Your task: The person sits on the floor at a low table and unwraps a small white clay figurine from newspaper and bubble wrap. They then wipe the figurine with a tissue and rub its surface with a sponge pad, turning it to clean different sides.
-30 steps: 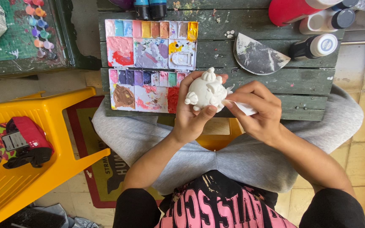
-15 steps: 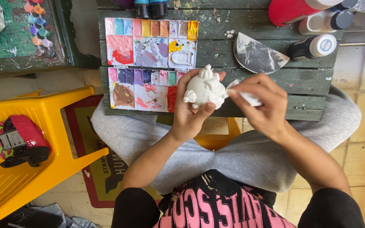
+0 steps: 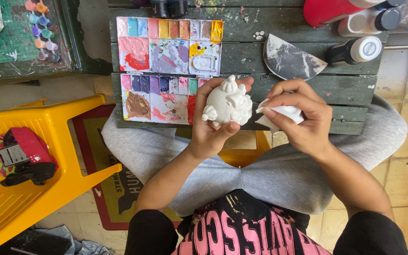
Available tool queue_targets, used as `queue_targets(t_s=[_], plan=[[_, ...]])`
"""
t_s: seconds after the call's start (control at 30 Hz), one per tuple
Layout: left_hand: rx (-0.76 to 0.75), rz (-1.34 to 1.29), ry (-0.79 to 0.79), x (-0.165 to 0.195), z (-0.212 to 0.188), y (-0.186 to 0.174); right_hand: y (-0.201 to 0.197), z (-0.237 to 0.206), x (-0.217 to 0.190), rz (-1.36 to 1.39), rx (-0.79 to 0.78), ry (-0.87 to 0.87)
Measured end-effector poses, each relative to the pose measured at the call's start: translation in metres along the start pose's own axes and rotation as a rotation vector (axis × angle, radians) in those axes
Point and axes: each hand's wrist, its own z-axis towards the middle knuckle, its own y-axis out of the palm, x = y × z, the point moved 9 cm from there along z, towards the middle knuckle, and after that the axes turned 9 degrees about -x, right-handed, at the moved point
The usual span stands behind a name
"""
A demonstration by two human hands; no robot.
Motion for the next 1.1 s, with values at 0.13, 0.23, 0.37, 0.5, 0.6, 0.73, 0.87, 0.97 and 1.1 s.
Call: queue_targets(t_s=[0.13, 0.23, 0.37, 0.5, 0.6, 0.73, 0.87, 0.97, 1.1], plan=[[0.006, -0.045, -0.035, -0.008, 0.001, 0.001, 0.013, -0.001, -0.006, -0.059, 0.000, -0.060], [0.022, -0.201, -0.062, -0.018, 0.002, 0.002, 0.018, -0.003, -0.005, -0.047, 0.027, -0.040], [0.026, -0.431, -0.141, -0.029, 0.000, 0.008, 0.020, -0.005, -0.012, -0.047, 0.048, -0.108], [0.017, -0.513, -0.220, -0.037, -0.001, 0.011, 0.021, -0.006, -0.023, -0.139, -0.008, -0.249], [0.053, -0.642, -0.246, -0.042, 0.001, 0.010, 0.011, -0.001, -0.014, -0.187, 0.044, -0.212], [0.095, -0.885, -0.150, -0.034, 0.001, 0.009, -0.010, 0.002, 0.009, -0.039, 0.220, -0.028], [0.074, -0.863, -0.149, -0.029, 0.002, 0.006, -0.003, 0.003, -0.012, -0.132, 0.135, -0.165], [0.062, -0.844, -0.167, -0.029, 0.002, 0.005, 0.003, -0.001, -0.028, -0.149, 0.036, -0.209], [0.048, -0.750, -0.191, -0.032, 0.001, 0.005, 0.022, -0.005, -0.051, -0.269, -0.115, -0.357]])
